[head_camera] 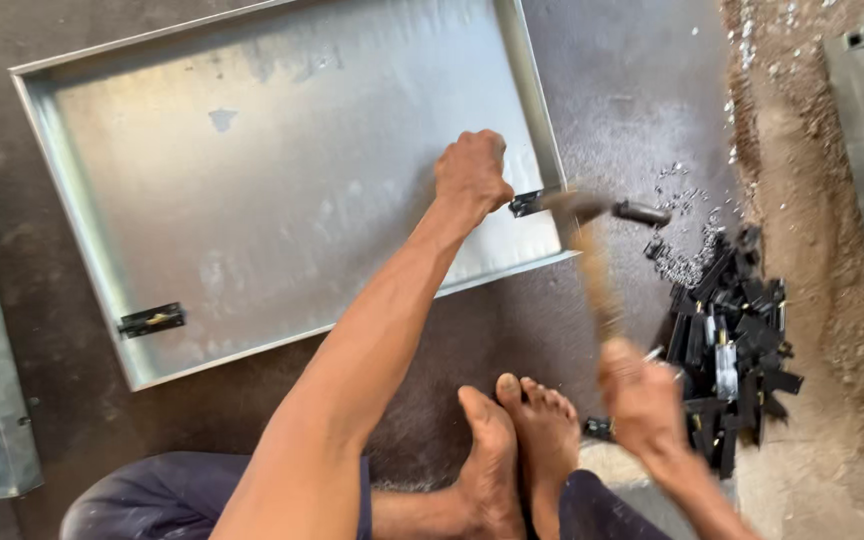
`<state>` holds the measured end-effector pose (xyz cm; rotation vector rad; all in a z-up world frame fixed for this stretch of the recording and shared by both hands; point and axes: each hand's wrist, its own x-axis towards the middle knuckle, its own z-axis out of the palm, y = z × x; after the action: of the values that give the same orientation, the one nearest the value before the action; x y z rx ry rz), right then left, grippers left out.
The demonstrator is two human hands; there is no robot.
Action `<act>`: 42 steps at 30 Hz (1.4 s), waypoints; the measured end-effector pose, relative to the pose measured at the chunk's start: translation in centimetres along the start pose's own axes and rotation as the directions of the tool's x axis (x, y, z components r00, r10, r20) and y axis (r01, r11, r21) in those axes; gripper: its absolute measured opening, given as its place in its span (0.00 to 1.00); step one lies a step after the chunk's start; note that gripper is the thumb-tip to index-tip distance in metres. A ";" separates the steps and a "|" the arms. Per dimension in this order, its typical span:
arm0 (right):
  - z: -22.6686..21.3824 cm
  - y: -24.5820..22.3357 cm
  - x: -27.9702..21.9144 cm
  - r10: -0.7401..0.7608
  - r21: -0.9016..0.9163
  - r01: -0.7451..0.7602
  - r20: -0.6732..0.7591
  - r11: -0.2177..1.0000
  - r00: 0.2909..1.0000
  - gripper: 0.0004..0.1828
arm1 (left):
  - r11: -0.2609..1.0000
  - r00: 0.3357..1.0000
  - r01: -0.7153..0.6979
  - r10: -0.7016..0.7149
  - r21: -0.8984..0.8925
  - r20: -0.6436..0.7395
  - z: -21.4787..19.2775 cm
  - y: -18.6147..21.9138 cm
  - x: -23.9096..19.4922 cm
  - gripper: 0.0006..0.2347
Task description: The person attaches small black hinges to the edges of a metal tray by inserting pins and securing them with a hammer. They handle multiple trays and hinges while sitting on the floor.
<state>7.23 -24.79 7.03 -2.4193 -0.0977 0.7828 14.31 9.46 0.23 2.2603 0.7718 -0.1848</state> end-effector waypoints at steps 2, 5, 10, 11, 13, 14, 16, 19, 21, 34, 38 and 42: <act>-3.1 -1.6 2.3 -0.444 0.305 0.449 -0.089 0.840 0.892 0.29 | 0.999 1.000 -0.024 0.024 -0.037 -0.007 -0.1 0.2 0.2 0.08; -3.9 -3.3 2.0 -0.550 0.279 0.659 -0.379 0.699 0.744 0.28 | 0.999 1.000 -0.003 0.005 -0.047 0.030 0.4 -0.3 0.1 0.08; 0.2 -0.4 -1.0 -0.281 -0.048 0.281 0.007 0.958 0.960 0.30 | 0.999 1.000 -0.011 0.010 -0.035 -0.009 1.0 -0.2 -0.2 0.10; 0.5 -0.4 -0.2 -0.219 -0.122 0.225 0.061 0.967 0.974 0.31 | 0.999 0.999 -0.030 0.028 -0.043 -0.037 0.6 -0.3 -0.5 0.12; -1.5 -0.6 0.1 -0.392 -0.077 0.387 -0.066 0.919 0.917 0.30 | 0.999 0.999 -0.027 0.026 -0.031 -0.027 0.1 0.1 -0.2 0.14; -2.5 -0.7 -0.5 -0.458 -0.069 0.453 -0.134 0.889 0.879 0.30 | 1.000 1.000 -0.005 0.005 -0.011 0.012 0.2 0.3 -0.2 0.12; -2.6 -2.1 0.6 -0.537 0.328 0.597 -0.259 0.733 0.802 0.24 | 0.999 0.998 0.034 -0.035 0.013 0.048 -0.4 -0.2 0.0 0.11; -3.3 -2.9 3.7 -0.533 0.715 0.660 -0.474 0.232 0.701 0.19 | 0.998 0.998 0.044 -0.042 -0.038 0.055 0.4 -0.3 0.1 0.10; -0.7 -1.4 3.1 -0.521 0.334 0.553 -0.188 0.763 0.833 0.21 | 0.999 0.999 0.027 -0.026 -0.041 0.021 0.8 -0.7 0.2 0.11; -4.2 9.5 -2.3 -0.098 -0.528 0.031 -0.100 0.849 0.990 0.20 | 0.991 0.993 0.072 -0.060 -0.115 0.104 2.8 2.5 -2.5 0.27; -2.5 3.2 -0.4 -0.755 -0.532 0.606 -0.101 0.591 0.647 0.23 | 0.975 0.998 0.038 -0.049 -0.217 -0.045 3.4 1.3 -4.2 0.18; 3.2 -7.9 4.1 -0.862 -0.349 0.826 0.089 0.442 0.499 0.23 | 0.843 0.963 0.041 -0.176 -0.537 -0.202 2.4 -0.3 -13.5 0.21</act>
<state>9.70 -15.62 7.22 -2.2431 -1.4256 0.1376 3.38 1.58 2.97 1.7252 0.9482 0.2395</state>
